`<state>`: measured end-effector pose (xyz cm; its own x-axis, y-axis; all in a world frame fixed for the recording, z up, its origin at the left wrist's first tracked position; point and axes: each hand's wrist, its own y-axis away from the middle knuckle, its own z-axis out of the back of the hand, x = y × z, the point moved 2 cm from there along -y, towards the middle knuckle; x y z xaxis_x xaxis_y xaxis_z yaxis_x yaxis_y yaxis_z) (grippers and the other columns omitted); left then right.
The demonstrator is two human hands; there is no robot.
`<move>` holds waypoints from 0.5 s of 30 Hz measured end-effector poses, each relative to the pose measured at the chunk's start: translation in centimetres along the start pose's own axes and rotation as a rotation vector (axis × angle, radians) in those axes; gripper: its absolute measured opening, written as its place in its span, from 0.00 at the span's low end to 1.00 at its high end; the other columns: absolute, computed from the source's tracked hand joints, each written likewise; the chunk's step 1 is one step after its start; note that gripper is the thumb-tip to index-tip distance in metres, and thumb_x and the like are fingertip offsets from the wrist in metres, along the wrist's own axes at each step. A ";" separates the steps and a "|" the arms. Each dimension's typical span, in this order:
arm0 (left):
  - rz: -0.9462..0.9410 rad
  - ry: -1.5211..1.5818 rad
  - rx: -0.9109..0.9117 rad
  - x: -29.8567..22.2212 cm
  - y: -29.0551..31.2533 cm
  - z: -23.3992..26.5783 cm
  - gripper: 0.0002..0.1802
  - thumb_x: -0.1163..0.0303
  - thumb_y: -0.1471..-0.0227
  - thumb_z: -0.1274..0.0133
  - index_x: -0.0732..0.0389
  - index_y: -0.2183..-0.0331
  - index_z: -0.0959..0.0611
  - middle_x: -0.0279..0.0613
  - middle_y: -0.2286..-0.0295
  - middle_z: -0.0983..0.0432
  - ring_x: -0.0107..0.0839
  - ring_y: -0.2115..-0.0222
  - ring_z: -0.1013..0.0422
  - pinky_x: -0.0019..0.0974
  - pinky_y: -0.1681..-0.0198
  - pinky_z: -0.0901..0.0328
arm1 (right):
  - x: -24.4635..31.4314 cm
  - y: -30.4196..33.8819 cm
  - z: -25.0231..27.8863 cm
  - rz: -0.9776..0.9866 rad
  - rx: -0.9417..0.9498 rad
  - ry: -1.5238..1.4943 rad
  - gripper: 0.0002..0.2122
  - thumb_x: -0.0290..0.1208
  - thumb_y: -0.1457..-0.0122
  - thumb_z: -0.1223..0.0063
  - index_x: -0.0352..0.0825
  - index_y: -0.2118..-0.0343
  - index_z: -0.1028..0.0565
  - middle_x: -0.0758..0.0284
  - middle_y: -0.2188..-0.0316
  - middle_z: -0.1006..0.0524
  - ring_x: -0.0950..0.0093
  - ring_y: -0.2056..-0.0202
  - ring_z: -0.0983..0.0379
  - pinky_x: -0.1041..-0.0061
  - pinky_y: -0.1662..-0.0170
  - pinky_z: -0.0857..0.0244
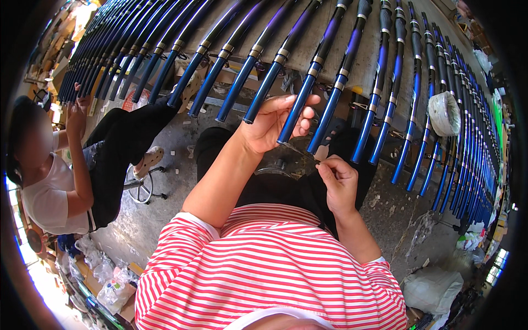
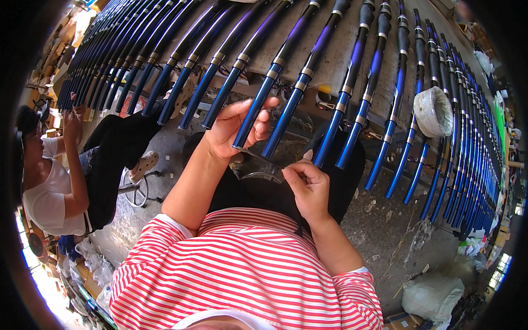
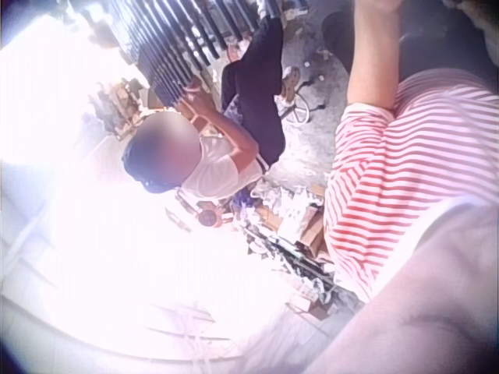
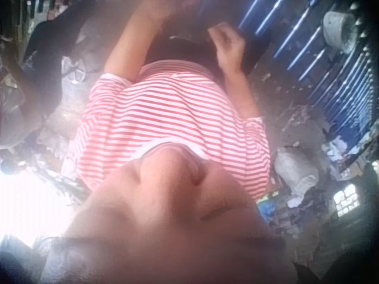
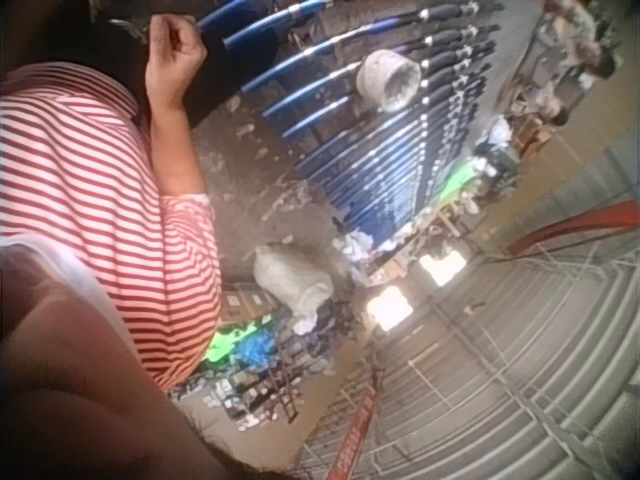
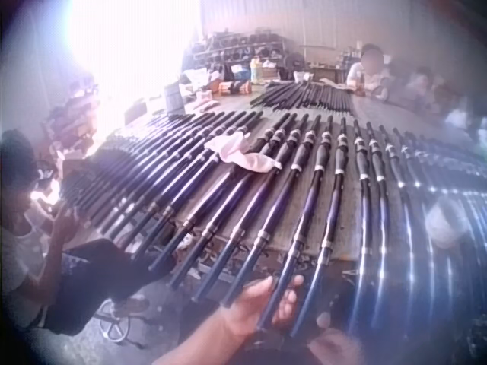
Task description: The person applies a small component and thread to a row of fishing rod sections using their hands and a small tool.
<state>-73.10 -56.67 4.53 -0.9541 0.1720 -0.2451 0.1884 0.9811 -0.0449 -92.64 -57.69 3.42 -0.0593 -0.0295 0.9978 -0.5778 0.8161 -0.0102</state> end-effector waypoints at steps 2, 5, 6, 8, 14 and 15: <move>-0.036 -0.002 0.080 0.3 -0.2 0.5 0.23 0.64 0.47 0.58 0.72 0.55 0.33 0.46 0.70 0.27 0.32 0.71 0.30 0.31 0.67 0.34 | 0.0 0.0 0.0 -0.010 -0.004 0.002 0.03 0.21 0.51 0.47 0.28 0.77 0.28 0.72 0.81 0.31 0.87 0.79 0.39 0.89 0.71 0.46; -0.025 0.038 0.090 0.2 -0.2 0.7 0.23 0.64 0.47 0.59 0.72 0.55 0.34 0.45 0.71 0.27 0.33 0.70 0.30 0.32 0.66 0.34 | -0.1 0.0 0.2 0.009 -0.002 0.020 0.03 0.21 0.51 0.47 0.28 0.77 0.28 0.72 0.81 0.31 0.87 0.79 0.40 0.89 0.70 0.45; -0.010 0.059 0.075 0.1 -0.2 0.5 0.22 0.64 0.47 0.59 0.72 0.55 0.34 0.45 0.72 0.27 0.33 0.70 0.30 0.32 0.66 0.33 | -0.3 0.0 0.3 0.021 -0.001 0.026 0.03 0.21 0.51 0.47 0.28 0.77 0.28 0.72 0.81 0.31 0.87 0.79 0.40 0.89 0.70 0.45; -0.012 0.052 0.023 0.3 -0.1 -0.4 0.22 0.65 0.47 0.59 0.72 0.55 0.34 0.44 0.73 0.27 0.33 0.70 0.30 0.32 0.66 0.33 | -0.3 0.0 0.3 0.035 0.006 0.036 0.03 0.21 0.51 0.47 0.28 0.77 0.28 0.73 0.81 0.32 0.87 0.79 0.41 0.89 0.72 0.47; -0.036 0.076 0.078 0.3 -0.2 0.5 0.20 0.67 0.47 0.60 0.73 0.56 0.32 0.47 0.71 0.26 0.35 0.69 0.29 0.33 0.63 0.33 | -0.4 0.6 0.8 -0.018 -0.017 0.000 0.03 0.22 0.50 0.48 0.28 0.76 0.28 0.73 0.80 0.34 0.87 0.79 0.43 0.89 0.76 0.51; -0.023 0.092 0.074 0.3 -0.3 0.4 0.20 0.67 0.47 0.60 0.73 0.56 0.32 0.47 0.70 0.26 0.36 0.69 0.29 0.33 0.63 0.33 | -0.4 1.0 1.2 -0.020 -0.014 0.006 0.03 0.22 0.50 0.48 0.28 0.76 0.28 0.72 0.80 0.34 0.87 0.79 0.43 0.88 0.76 0.51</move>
<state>-73.36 -56.92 4.04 -0.9751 0.1601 -0.1533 0.1794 0.9763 -0.1213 -94.12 -57.55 2.93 -0.0430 -0.0425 0.9982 -0.5674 0.8233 0.0106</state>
